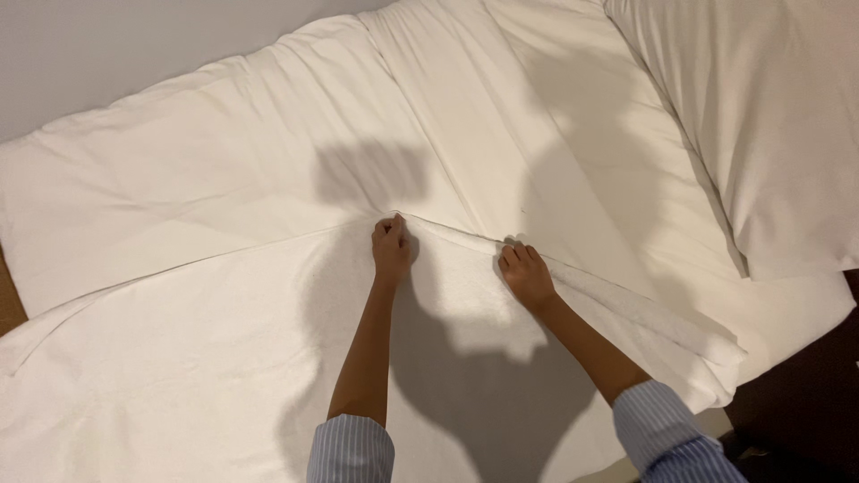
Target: The person folds a white towel by hand on a bed.
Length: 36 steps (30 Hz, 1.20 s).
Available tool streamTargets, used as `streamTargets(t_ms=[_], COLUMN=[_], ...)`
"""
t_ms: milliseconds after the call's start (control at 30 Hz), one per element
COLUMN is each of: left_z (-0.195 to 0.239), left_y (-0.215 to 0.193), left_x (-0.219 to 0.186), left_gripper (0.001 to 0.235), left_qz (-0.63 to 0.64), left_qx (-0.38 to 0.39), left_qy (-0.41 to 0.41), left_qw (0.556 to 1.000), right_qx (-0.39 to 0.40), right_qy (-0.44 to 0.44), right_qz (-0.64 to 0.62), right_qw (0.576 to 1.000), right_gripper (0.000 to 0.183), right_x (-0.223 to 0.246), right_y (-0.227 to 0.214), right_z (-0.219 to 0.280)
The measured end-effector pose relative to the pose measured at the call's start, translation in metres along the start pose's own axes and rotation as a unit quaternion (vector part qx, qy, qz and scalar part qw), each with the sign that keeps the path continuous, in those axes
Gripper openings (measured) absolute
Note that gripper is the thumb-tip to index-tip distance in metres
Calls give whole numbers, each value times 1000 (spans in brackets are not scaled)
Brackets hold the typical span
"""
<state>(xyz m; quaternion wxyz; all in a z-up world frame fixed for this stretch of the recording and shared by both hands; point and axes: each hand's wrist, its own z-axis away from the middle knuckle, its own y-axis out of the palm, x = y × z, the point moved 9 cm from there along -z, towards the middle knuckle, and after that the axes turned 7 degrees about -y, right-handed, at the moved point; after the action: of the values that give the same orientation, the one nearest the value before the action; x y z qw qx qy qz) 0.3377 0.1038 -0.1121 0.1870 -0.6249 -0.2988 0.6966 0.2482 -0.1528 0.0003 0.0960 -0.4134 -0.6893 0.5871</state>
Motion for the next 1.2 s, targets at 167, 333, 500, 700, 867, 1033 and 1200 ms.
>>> streamTargets(t_ms=[167, 333, 500, 700, 867, 1033, 1200], left_z=[-1, -2, -2, -4, -2, 0, -4], left_y=[1, 6, 6, 12, 9, 12, 23], left_x=[4, 10, 10, 15, 14, 15, 21], left_gripper=[61, 62, 61, 62, 59, 62, 63], left_qz=[-11, -4, -29, -28, -37, -44, -91], left_qx=[4, 18, 36, 24, 27, 40, 53], left_qy=[0, -7, -17, -2, -22, -38, -53], left_qw=[1000, 1000, 999, 999, 999, 998, 993], right_qx=[54, 233, 263, 250, 33, 15, 126], right_qy=[134, 388, 359, 285, 99, 67, 58], right_qz=[-114, -375, -371, -275, -20, 7, -57], right_qw=[983, 809, 815, 883, 994, 998, 989], right_gripper=[8, 19, 33, 24, 8, 8, 11], right_x=[-29, -78, -72, -42, 3, 16, 11], right_y=[27, 118, 112, 74, 25, -1, -1], right_z=[24, 50, 39, 25, 3, -10, -12])
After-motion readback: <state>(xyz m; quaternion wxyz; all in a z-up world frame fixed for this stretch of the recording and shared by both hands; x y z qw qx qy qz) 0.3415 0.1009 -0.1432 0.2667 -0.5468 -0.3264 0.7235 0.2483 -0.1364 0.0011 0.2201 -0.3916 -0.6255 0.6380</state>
